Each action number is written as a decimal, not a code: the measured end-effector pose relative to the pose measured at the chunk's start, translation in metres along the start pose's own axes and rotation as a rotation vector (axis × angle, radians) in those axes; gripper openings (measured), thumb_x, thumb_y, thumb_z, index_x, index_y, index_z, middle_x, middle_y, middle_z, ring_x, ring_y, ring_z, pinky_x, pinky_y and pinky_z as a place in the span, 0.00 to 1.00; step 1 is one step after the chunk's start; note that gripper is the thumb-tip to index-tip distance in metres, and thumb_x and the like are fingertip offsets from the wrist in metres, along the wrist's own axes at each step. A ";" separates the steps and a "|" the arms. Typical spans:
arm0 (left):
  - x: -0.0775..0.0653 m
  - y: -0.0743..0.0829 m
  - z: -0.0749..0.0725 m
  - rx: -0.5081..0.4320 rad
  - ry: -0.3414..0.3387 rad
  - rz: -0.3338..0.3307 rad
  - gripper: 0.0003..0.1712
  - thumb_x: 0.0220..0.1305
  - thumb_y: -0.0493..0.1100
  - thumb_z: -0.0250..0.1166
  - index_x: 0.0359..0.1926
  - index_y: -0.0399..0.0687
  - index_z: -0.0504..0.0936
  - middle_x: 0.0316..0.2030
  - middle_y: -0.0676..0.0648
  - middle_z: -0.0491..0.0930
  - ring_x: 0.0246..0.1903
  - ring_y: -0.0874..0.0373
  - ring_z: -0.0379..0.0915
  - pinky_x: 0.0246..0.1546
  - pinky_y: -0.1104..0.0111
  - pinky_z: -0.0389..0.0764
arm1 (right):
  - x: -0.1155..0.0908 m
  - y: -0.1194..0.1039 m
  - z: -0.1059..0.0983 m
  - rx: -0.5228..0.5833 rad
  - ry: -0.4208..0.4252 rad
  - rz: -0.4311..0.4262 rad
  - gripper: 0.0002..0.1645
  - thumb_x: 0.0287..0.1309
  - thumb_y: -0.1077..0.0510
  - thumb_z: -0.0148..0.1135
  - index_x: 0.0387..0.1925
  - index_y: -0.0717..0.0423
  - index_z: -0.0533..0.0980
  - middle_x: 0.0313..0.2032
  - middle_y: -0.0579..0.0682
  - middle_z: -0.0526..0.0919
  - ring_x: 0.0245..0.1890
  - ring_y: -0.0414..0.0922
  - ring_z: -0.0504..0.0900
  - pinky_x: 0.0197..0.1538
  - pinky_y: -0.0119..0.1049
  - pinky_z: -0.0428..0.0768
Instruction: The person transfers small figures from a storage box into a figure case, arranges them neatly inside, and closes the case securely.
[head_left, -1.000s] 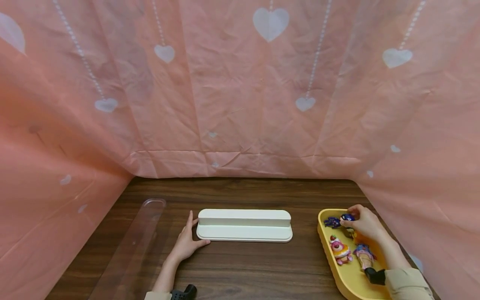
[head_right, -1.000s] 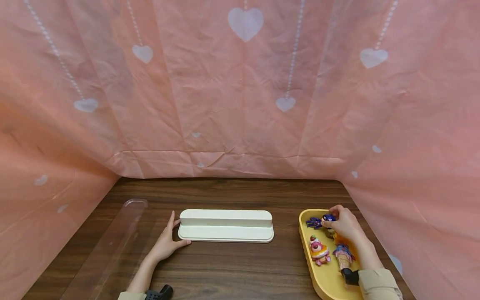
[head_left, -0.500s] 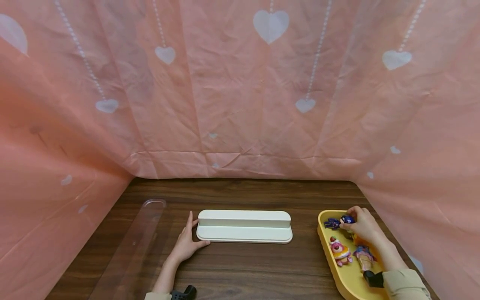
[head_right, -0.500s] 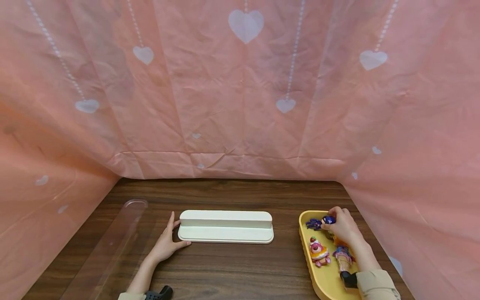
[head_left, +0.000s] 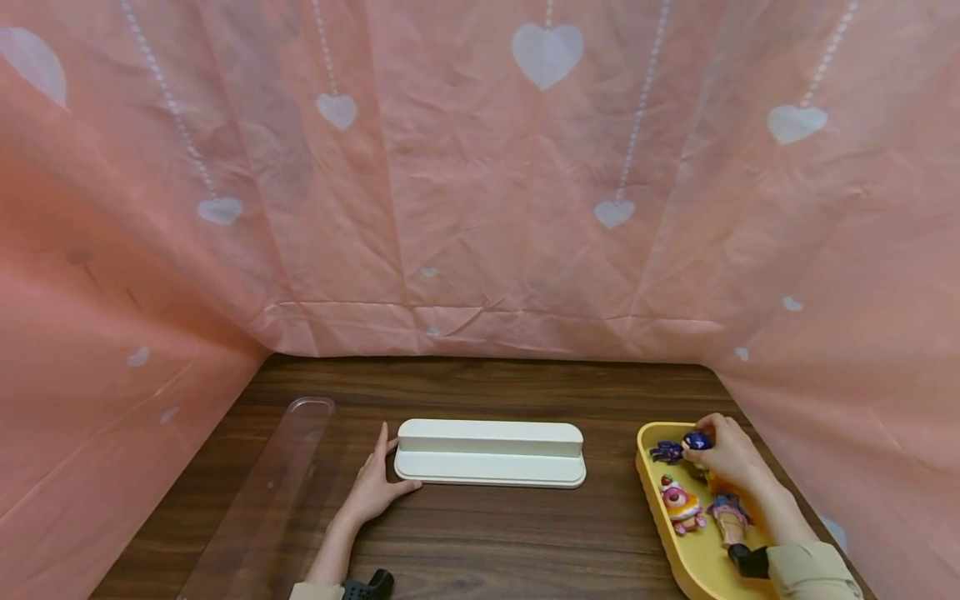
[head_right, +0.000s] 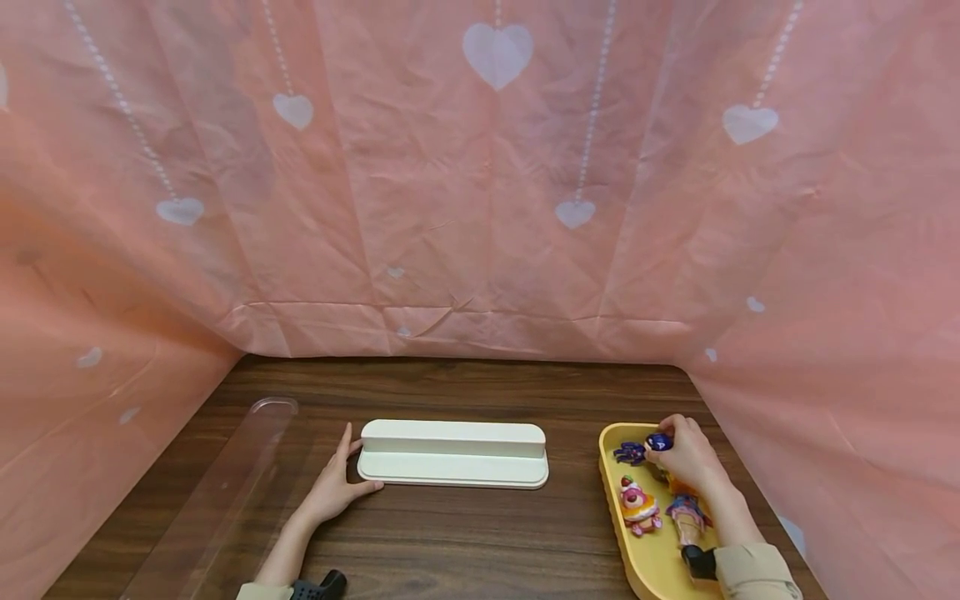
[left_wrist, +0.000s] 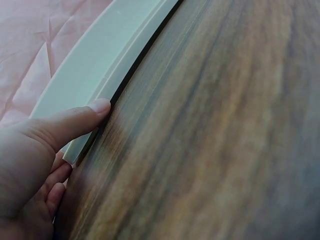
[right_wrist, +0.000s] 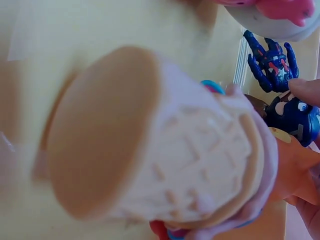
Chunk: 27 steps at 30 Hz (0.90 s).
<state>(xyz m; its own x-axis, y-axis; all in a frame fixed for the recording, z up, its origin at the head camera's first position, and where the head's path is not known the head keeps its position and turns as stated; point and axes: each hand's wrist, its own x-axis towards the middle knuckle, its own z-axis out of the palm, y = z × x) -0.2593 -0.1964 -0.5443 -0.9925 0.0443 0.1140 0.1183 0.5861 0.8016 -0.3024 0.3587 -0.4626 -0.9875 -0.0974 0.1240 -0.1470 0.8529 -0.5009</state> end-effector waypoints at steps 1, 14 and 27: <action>0.000 0.000 0.000 0.001 -0.001 -0.001 0.69 0.51 0.49 0.77 0.76 0.35 0.36 0.68 0.31 0.62 0.70 0.31 0.49 0.64 0.36 0.53 | 0.000 0.000 0.000 0.002 0.001 -0.005 0.31 0.50 0.57 0.73 0.46 0.75 0.68 0.40 0.69 0.72 0.40 0.60 0.74 0.46 0.58 0.73; 0.000 0.001 0.001 0.041 0.015 0.013 0.65 0.50 0.49 0.78 0.75 0.31 0.44 0.68 0.31 0.64 0.68 0.30 0.51 0.63 0.35 0.52 | -0.001 -0.014 -0.012 0.008 0.114 -0.037 0.31 0.49 0.60 0.73 0.46 0.78 0.68 0.40 0.70 0.70 0.37 0.59 0.73 0.39 0.49 0.74; 0.002 -0.002 0.002 0.033 0.034 0.019 0.58 0.49 0.47 0.79 0.71 0.30 0.54 0.66 0.30 0.66 0.67 0.33 0.56 0.64 0.38 0.54 | -0.005 -0.043 -0.028 0.039 0.212 -0.088 0.34 0.48 0.62 0.73 0.52 0.78 0.67 0.43 0.71 0.69 0.39 0.61 0.72 0.40 0.51 0.71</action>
<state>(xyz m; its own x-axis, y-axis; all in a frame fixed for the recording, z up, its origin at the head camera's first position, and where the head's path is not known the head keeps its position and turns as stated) -0.2611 -0.1956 -0.5470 -0.9884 0.0282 0.1493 0.1352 0.6115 0.7796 -0.2899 0.3364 -0.4177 -0.9372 -0.0576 0.3439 -0.2387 0.8249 -0.5125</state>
